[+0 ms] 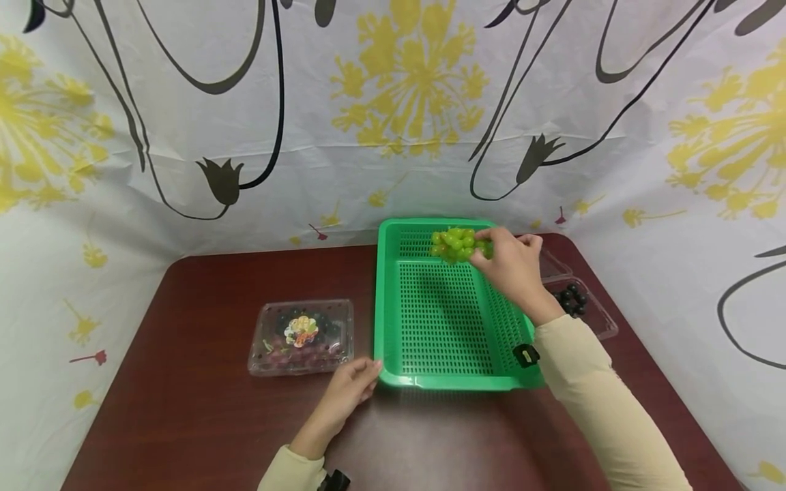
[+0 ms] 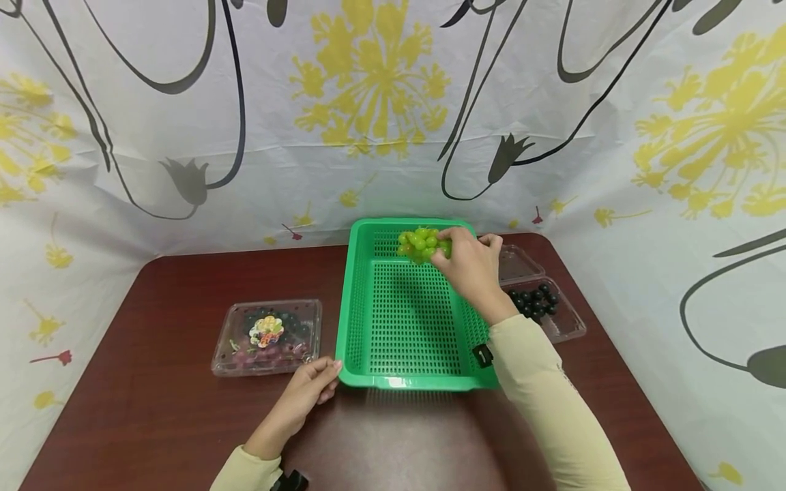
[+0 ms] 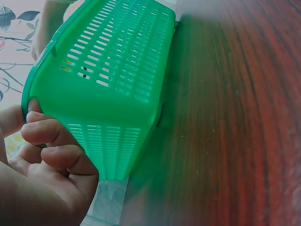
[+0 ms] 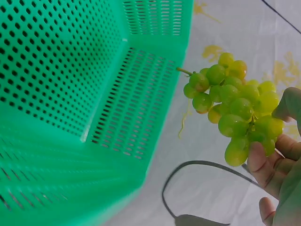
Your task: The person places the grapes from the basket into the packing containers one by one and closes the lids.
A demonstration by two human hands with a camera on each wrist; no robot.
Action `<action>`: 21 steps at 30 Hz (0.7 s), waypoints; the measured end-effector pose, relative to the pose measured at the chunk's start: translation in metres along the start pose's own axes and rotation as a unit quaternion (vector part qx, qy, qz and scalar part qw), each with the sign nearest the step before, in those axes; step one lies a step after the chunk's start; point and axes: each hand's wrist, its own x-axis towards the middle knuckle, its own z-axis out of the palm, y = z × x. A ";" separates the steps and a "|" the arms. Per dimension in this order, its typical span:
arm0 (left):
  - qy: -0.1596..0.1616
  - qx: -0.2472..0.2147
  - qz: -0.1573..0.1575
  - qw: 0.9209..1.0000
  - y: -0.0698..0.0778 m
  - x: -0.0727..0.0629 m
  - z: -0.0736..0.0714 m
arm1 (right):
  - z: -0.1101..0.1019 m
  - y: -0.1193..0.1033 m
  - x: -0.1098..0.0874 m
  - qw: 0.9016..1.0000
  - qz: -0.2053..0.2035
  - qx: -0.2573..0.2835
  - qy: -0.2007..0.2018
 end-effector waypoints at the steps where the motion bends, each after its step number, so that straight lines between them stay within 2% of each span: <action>1: 0.000 -0.001 0.001 1.000 0.000 0.000 0.000 | -0.002 0.000 -0.001 1.000 -0.003 -0.002 0.005; 10: 0.003 -0.009 -0.010 1.000 -0.002 0.000 0.000 | -0.026 0.010 -0.014 0.999 -0.012 0.001 0.048; 21: 0.007 -0.011 -0.008 1.000 0.000 -0.001 0.001 | -0.061 0.048 -0.027 0.996 0.012 0.000 0.089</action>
